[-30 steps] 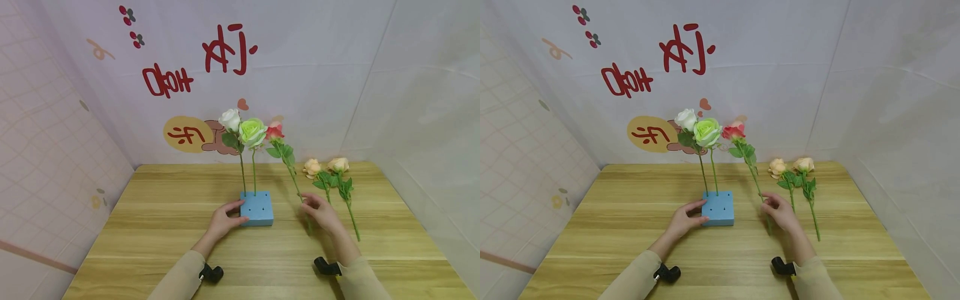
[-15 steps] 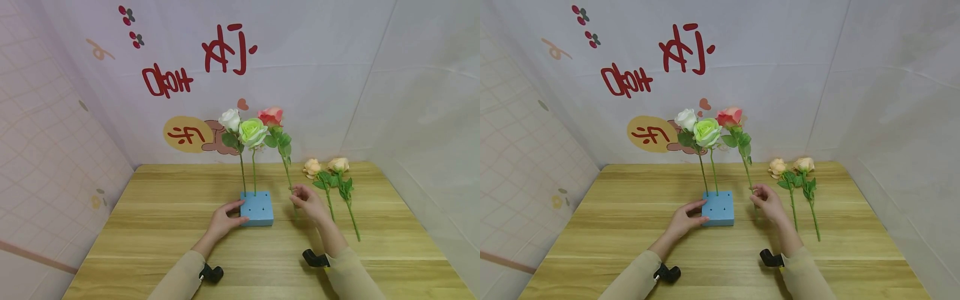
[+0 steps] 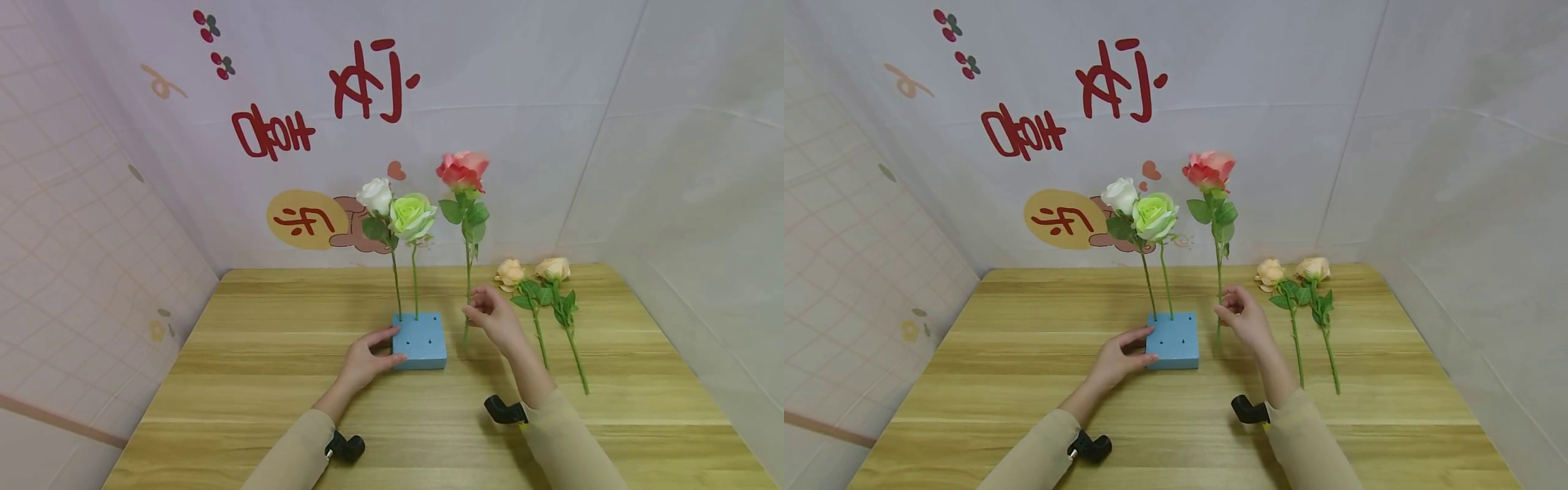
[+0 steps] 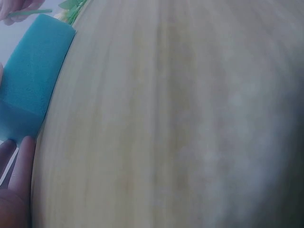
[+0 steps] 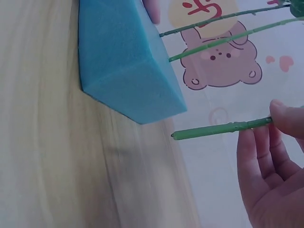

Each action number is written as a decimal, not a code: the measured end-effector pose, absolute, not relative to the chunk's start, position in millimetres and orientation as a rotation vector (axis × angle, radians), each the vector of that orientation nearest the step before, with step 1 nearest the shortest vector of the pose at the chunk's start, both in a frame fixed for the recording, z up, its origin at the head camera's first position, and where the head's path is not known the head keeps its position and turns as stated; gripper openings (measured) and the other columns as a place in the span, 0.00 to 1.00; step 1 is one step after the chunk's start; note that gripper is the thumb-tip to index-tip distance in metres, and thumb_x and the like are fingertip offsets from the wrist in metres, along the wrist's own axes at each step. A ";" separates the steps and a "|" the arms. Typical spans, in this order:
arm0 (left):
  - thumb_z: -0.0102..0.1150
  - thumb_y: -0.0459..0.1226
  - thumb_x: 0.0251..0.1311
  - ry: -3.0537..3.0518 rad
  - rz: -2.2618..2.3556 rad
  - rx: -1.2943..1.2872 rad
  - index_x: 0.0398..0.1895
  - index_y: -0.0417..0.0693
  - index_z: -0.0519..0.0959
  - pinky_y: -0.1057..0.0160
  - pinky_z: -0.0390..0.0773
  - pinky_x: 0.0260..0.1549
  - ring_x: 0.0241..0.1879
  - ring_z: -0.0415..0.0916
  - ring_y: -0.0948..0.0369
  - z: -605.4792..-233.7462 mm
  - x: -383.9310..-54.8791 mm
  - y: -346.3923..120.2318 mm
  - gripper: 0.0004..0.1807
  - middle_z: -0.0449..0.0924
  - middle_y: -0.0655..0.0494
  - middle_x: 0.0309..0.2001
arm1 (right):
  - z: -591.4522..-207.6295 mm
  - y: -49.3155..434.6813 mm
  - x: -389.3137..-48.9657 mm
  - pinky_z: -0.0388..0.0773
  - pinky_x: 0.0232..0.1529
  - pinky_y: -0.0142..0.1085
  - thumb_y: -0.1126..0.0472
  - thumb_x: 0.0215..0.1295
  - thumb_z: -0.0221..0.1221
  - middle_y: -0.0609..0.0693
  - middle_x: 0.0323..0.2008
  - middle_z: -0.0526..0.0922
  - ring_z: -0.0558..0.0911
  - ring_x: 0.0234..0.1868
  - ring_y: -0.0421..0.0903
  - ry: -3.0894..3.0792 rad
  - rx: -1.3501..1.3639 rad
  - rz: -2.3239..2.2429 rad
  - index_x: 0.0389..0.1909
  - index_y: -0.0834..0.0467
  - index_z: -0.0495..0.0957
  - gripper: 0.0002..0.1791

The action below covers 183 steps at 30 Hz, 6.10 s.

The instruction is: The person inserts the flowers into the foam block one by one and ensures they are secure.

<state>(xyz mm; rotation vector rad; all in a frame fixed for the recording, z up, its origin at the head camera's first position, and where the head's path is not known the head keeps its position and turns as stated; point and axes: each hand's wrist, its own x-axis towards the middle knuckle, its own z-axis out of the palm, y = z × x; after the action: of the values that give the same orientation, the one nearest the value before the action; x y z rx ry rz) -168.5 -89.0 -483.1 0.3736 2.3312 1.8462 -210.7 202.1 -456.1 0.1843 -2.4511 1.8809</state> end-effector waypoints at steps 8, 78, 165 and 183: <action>0.74 0.34 0.54 2.351 1.831 0.370 0.63 0.42 0.77 0.59 0.80 0.49 0.60 0.73 0.44 -483.1 -168.1 -89.0 0.31 0.73 0.41 0.64 | -454.8 190.2 -217.0 0.85 0.37 0.36 0.70 0.67 0.62 0.60 0.40 0.76 0.80 0.38 0.45 -2.390 0.206 1.786 0.55 0.68 0.71 0.18; 0.74 0.33 0.54 2.338 1.847 0.393 0.63 0.40 0.77 0.62 0.81 0.48 0.57 0.75 0.46 -484.1 -169.1 -88.2 0.31 0.75 0.40 0.61 | -459.8 142.0 -238.8 0.80 0.36 0.35 0.68 0.59 0.69 0.53 0.30 0.80 0.79 0.32 0.47 -2.267 0.305 1.492 0.42 0.61 0.76 0.13; 0.74 0.30 0.53 2.311 1.891 0.385 0.63 0.37 0.77 0.54 0.80 0.51 0.58 0.73 0.43 -481.8 -168.0 -86.9 0.31 0.73 0.38 0.63 | -461.8 162.6 -206.5 0.81 0.40 0.40 0.72 0.61 0.66 0.65 0.41 0.82 0.81 0.43 0.63 -2.331 0.428 1.623 0.55 0.67 0.77 0.20; 0.74 0.32 0.54 2.308 1.872 0.383 0.63 0.38 0.76 0.64 0.81 0.47 0.58 0.74 0.43 -482.4 -168.1 -87.3 0.31 0.73 0.38 0.62 | -495.8 262.8 -182.6 0.78 0.51 0.36 0.63 0.68 0.63 0.66 0.54 0.77 0.76 0.54 0.63 -2.543 0.384 1.569 0.68 0.63 0.68 0.28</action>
<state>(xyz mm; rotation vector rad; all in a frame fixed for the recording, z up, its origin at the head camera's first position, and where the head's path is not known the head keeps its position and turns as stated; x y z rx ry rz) -168.1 -87.3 -482.4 0.3835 2.3079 1.8722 -182.6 262.8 -495.8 0.3836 -2.5434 1.5688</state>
